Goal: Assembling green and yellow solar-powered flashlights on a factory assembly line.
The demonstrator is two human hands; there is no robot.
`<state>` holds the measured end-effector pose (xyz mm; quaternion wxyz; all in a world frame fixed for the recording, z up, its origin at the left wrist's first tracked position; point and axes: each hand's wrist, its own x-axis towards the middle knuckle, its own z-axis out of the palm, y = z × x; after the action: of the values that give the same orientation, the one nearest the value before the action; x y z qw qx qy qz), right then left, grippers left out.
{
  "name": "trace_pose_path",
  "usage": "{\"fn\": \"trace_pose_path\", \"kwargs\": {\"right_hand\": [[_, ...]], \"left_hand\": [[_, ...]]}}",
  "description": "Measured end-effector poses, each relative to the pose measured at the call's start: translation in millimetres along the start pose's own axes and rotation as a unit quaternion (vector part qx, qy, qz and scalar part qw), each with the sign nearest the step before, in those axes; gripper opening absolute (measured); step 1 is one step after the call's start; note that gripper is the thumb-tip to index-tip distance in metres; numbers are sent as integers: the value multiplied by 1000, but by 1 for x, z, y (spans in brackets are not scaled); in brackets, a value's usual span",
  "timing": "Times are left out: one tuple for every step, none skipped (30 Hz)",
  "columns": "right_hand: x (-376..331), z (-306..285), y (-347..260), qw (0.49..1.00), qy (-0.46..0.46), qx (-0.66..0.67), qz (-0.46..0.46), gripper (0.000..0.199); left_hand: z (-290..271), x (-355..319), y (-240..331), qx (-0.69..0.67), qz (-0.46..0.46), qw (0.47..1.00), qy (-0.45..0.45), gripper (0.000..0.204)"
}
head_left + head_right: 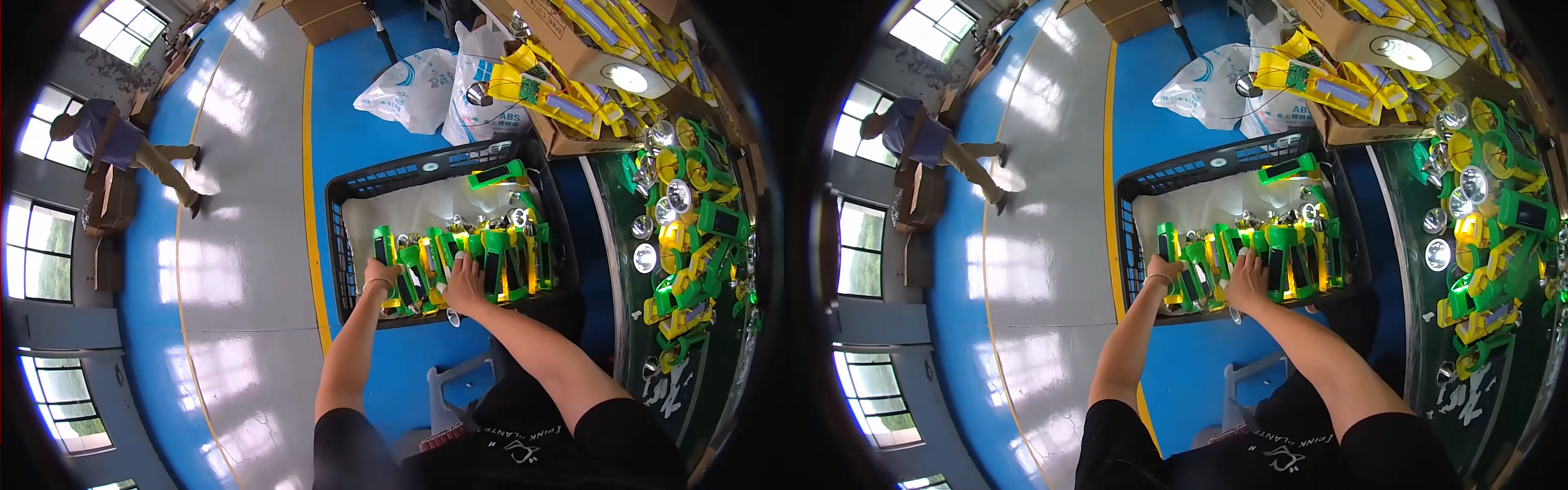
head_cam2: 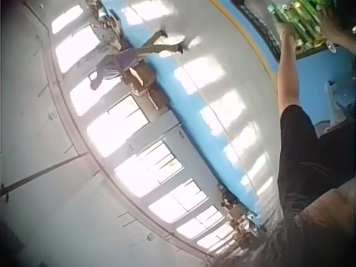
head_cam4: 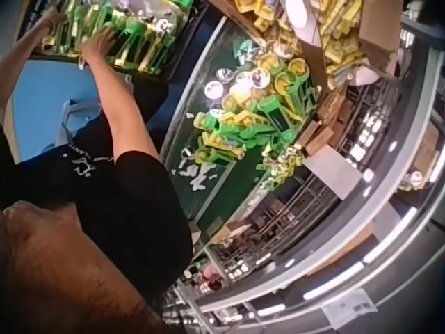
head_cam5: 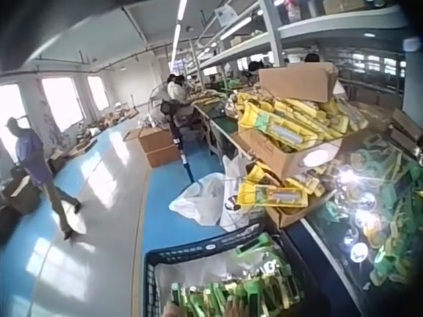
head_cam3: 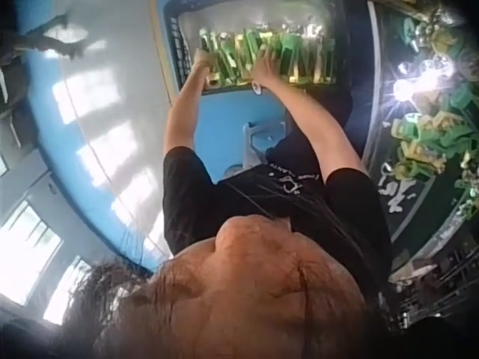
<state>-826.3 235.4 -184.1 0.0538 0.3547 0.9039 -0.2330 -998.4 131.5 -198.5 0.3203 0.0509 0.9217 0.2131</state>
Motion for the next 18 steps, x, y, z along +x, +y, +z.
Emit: {"fn": "trace_pose_path", "kwargs": {"right_hand": [[0,0,-5,1000,-2,5,-5,71],[-1,0,-10,1000,-5,29,-9,70],[1,-3,-7,999,-4,46,-4,69],[1,-7,-7,998,-2,61,5,66],[3,-7,-5,998,-1,59,9,66],[4,-9,-6,998,5,57,0,65],[5,-11,-6,998,11,54,-8,65],[4,-13,-5,997,19,64,-25,61],[1,-18,-5,998,22,62,-21,61],[-1,-22,-5,995,25,79,-57,59],[-5,-27,-4,991,29,95,-93,57],[-10,-36,-5,988,29,108,-107,53],[-15,-43,-6,988,29,110,-105,53],[-21,-49,-6,983,44,118,-135,52],[-27,-56,-5,977,60,125,-163,51],[-32,-64,-5,975,49,144,-162,49],[-38,-69,-7,976,52,146,-156,49],[-44,-77,-1,975,47,155,-153,48]], "left_hand": [[-8,10,-13,0,-39,999,1,62],[-15,18,-28,8,-53,998,13,65],[-16,18,-29,9,-51,999,11,65],[-17,18,-30,41,-67,997,26,65],[-14,17,-30,72,-81,993,40,66],[-15,13,-27,96,-101,989,42,64],[-10,16,-32,97,-97,990,39,64],[-2,21,-43,103,-101,989,45,62],[3,26,-51,110,-104,987,51,60],[8,28,-58,111,-100,988,48,60],[12,31,-64,95,-138,983,67,59],[16,34,-71,80,-178,977,87,57],[17,36,-78,82,-177,977,86,57],[17,40,-85,82,-169,979,84,57],[18,42,-89,82,-160,980,80,56],[17,45,-87,101,-154,980,73,56],[16,47,-86,106,-149,981,71,56],[20,46,-69,104,-133,983,78,56]]}}
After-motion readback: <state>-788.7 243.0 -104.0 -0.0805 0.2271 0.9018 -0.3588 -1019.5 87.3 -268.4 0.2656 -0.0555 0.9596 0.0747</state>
